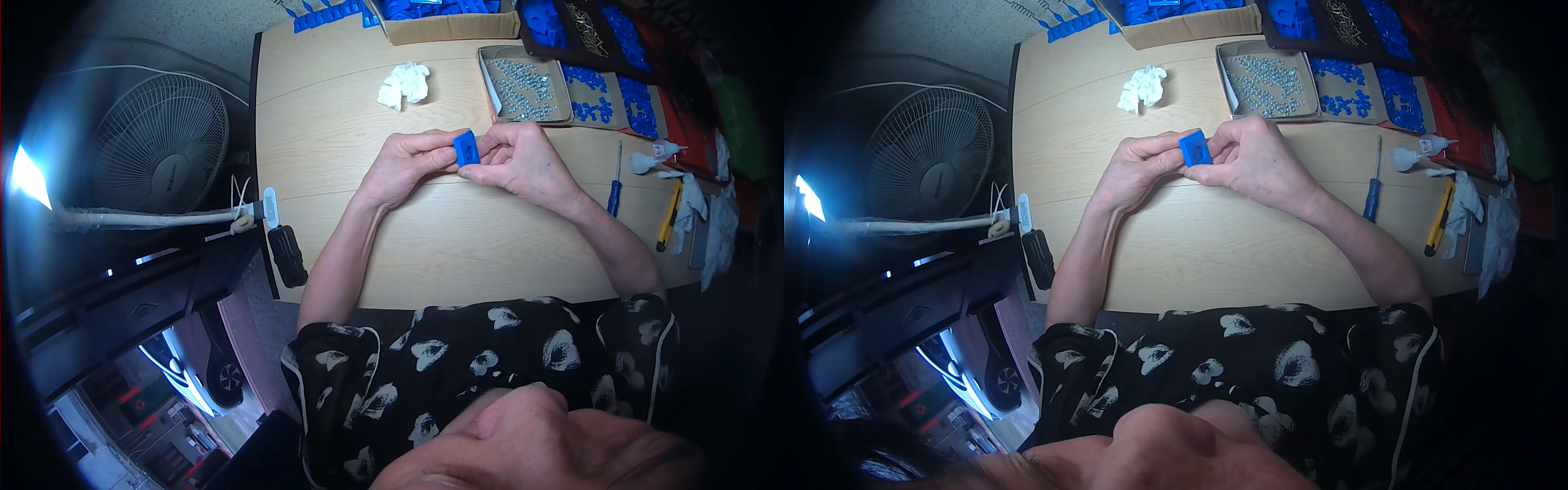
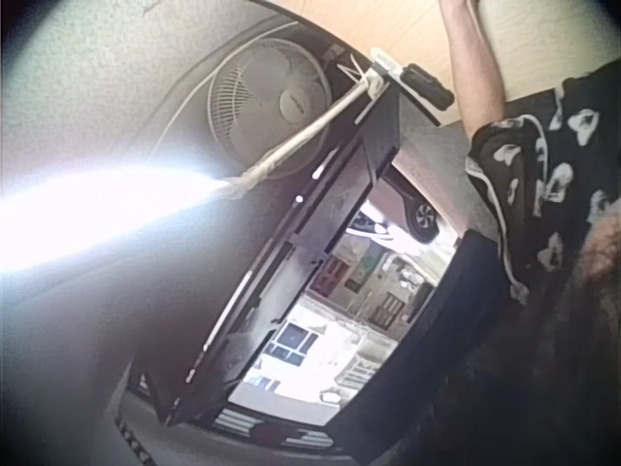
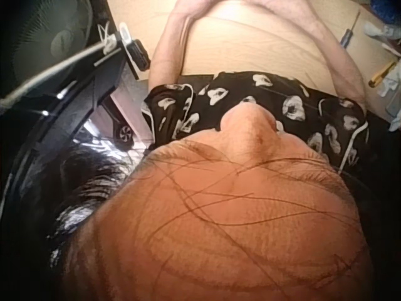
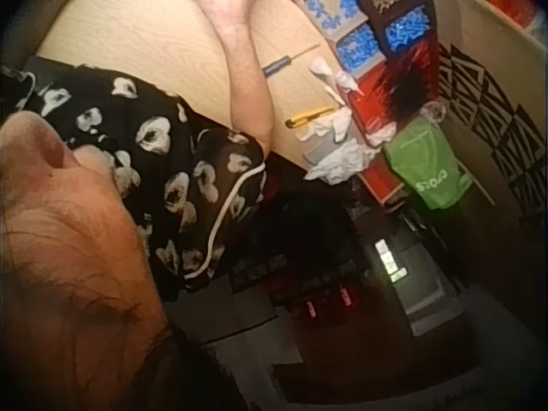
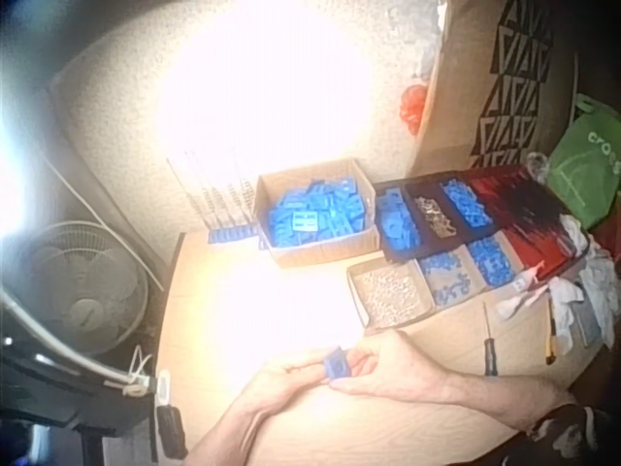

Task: The person assembles small electronic components by joining blue plastic housings and white plastic components with adhesive from a glue bottle.

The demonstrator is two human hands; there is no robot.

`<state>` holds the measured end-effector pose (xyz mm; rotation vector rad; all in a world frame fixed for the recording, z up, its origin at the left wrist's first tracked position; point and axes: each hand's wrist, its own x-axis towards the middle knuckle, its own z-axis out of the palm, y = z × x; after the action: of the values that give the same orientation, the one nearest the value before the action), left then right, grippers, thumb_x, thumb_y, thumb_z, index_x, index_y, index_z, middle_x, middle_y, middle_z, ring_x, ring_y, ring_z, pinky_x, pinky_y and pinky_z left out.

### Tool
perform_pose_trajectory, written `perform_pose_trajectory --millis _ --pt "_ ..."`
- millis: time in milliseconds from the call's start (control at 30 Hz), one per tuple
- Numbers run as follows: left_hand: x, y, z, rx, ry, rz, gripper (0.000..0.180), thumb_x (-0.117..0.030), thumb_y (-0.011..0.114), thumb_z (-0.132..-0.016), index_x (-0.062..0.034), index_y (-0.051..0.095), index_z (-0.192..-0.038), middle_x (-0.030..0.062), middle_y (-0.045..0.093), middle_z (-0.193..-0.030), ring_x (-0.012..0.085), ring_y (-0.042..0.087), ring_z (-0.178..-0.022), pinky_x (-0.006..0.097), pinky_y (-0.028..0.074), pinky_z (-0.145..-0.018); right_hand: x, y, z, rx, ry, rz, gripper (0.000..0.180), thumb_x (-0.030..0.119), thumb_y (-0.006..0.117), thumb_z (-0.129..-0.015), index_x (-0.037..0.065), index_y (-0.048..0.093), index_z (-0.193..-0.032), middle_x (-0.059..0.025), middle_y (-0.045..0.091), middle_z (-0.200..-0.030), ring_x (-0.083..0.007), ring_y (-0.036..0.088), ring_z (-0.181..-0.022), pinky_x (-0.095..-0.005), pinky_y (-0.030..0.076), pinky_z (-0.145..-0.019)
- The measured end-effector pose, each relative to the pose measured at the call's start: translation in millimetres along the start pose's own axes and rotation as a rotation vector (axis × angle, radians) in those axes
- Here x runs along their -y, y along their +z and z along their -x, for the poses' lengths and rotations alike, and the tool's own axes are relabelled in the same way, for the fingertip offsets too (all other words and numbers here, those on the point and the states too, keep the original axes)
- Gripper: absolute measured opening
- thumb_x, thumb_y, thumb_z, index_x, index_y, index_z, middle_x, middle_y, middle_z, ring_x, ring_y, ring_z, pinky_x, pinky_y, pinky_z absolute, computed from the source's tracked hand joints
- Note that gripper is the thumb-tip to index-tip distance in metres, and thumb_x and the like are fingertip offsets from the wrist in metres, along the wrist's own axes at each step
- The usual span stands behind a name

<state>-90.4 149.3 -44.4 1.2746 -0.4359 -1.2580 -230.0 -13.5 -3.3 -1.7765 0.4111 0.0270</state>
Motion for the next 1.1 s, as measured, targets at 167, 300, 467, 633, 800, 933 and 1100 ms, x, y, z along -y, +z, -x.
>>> perform_pose_trajectory --millis 167,300,467,633,800,933,1100 --pt "2.5 -0.9 -1.0 0.03 -0.002 0.008 0.031 -0.006 0.063 -0.092 0.0055 0.062 -0.121 0.0157 0.067 -0.111 0.0187 0.067 -0.096 0.027 0.057 -0.086 -0.6 -2.2 -0.7 -0.002 -0.043 0.066 0.029 0.016 0.082 -0.075 -0.008 0.07 -0.085 -0.0146 0.07 -0.075 -0.016 0.069 -0.07 -0.0262 0.058 -0.067" --pt "6.7 -2.0 -0.1 0.057 -0.009 0.095 0.033 -0.01 0.06 -0.095 0.0077 0.059 -0.123 0.0146 0.067 -0.111 0.0176 0.067 -0.095 0.027 0.057 -0.087 9.4 -5.7 0.1 -0.007 -0.021 0.104 0.034 0.02 0.084 -0.074 -0.009 0.07 -0.086 -0.0153 0.07 -0.075 -0.0174 0.07 -0.069 -0.027 0.057 -0.065" --pt "11.5 -7.1 3.4 0.151 0.028 0.376 0.037 -0.013 0.057 -0.097 0.0068 0.054 -0.128 0.013 0.065 -0.115 0.0159 0.066 -0.1 0.027 0.056 -0.089 6.7 -10.2 16.0 -0.135 -0.154 0.133 0.048 0.019 0.085 -0.072 -0.009 0.065 -0.107 -0.0154 0.07 -0.084 -0.0162 0.068 -0.073 -0.0266 0.056 -0.068" --pt "17.9 -10.5 2.0 0.186 0.069 0.483 0.038 -0.016 0.057 -0.098 0.0051 0.054 -0.129 0.0127 0.063 -0.119 0.0155 0.064 -0.106 0.026 0.055 -0.092 -1.9 -0.3 24.1 -0.165 -0.439 0.203 0.064 0.007 0.083 -0.071 -0.003 0.055 -0.128 -0.0111 0.059 -0.114 -0.015 0.06 -0.098 -0.0261 0.052 -0.086" --pt "14.7 -1.1 1.9 0.211 0.08 0.447 0.039 -0.018 0.057 -0.097 0.0056 0.055 -0.128 0.0164 0.061 -0.125 0.0199 0.062 -0.112 0.031 0.052 -0.099 -0.5 3.9 21.1 -0.147 -0.457 0.146 0.065 0.003 0.08 -0.073 -0.002 0.053 -0.132 -0.0095 0.057 -0.112 -0.0146 0.06 -0.096 -0.0268 0.053 -0.087" --pt "13.6 2.2 3.1 0.268 0.122 0.441 0.04 -0.019 0.057 -0.097 0.0069 0.054 -0.128 0.0182 0.06 -0.127 0.0232 0.061 -0.115 0.034 0.051 -0.1 2.0 0.0 18.3 -0.116 -0.452 0.139 0.058 -0.001 0.076 -0.073 -0.002 0.056 -0.127 -0.0075 0.057 -0.107 -0.0129 0.06 -0.092 -0.0258 0.054 -0.086" --pt "18.9 0.3 3.5 0.278 0.127 0.393 0.042 -0.021 0.059 -0.096 0.0077 0.056 -0.126 0.0202 0.062 -0.123 0.0268 0.062 -0.114 0.038 0.052 -0.1 3.0 -2.8 17.7 -0.097 -0.44 0.11 0.049 -0.002 0.076 -0.072 -0.003 0.061 -0.119 -0.0071 0.057 -0.106 -0.0117 0.06 -0.09 -0.0251 0.055 -0.085"
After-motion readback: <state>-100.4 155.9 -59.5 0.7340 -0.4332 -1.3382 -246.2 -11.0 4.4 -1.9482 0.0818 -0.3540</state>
